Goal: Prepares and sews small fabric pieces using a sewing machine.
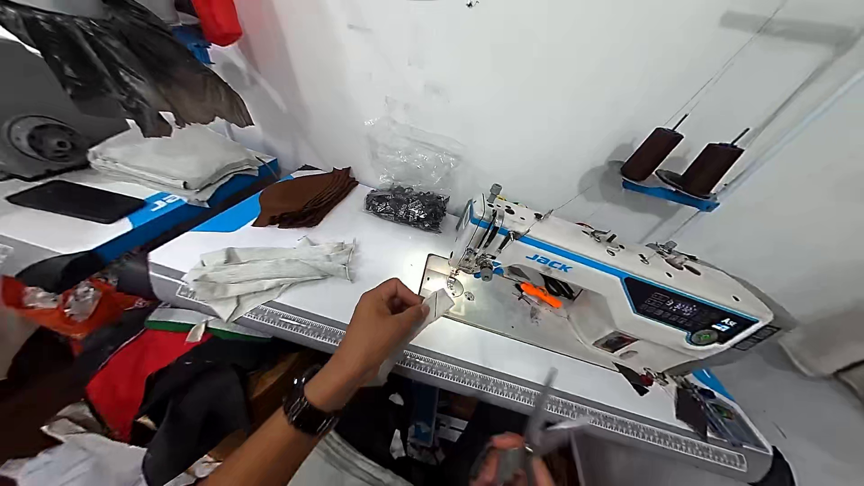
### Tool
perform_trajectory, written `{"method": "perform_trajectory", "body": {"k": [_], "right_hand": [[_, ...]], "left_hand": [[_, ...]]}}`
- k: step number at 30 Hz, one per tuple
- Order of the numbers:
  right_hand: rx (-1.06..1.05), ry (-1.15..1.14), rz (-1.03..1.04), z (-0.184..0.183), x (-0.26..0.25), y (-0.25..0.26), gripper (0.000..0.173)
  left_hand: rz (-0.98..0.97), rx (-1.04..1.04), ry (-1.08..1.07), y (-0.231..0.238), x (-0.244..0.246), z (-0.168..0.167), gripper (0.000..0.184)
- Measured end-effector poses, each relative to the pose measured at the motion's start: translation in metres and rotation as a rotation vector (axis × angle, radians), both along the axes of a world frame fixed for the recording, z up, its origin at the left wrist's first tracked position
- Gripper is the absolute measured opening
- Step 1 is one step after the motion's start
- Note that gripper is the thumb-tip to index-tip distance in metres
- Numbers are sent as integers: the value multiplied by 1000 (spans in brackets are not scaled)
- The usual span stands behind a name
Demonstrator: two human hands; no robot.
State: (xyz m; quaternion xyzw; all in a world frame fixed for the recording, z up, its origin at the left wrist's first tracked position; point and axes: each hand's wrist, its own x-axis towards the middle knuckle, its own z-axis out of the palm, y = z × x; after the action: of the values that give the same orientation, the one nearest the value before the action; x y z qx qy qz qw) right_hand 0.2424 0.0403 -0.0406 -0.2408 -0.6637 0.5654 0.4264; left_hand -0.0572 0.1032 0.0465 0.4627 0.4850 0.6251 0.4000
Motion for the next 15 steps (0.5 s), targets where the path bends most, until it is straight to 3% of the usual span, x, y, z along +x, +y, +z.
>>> {"method": "perform_trajectory", "body": {"k": [5, 15], "right_hand": [[72, -273, 35, 20, -72, -17, 64], [176, -228, -14, 39, -107, 0, 65]], "left_hand": [[95, 81, -84, -60, 12, 7, 22], [151, 113, 43, -81, 13, -4, 21]]}}
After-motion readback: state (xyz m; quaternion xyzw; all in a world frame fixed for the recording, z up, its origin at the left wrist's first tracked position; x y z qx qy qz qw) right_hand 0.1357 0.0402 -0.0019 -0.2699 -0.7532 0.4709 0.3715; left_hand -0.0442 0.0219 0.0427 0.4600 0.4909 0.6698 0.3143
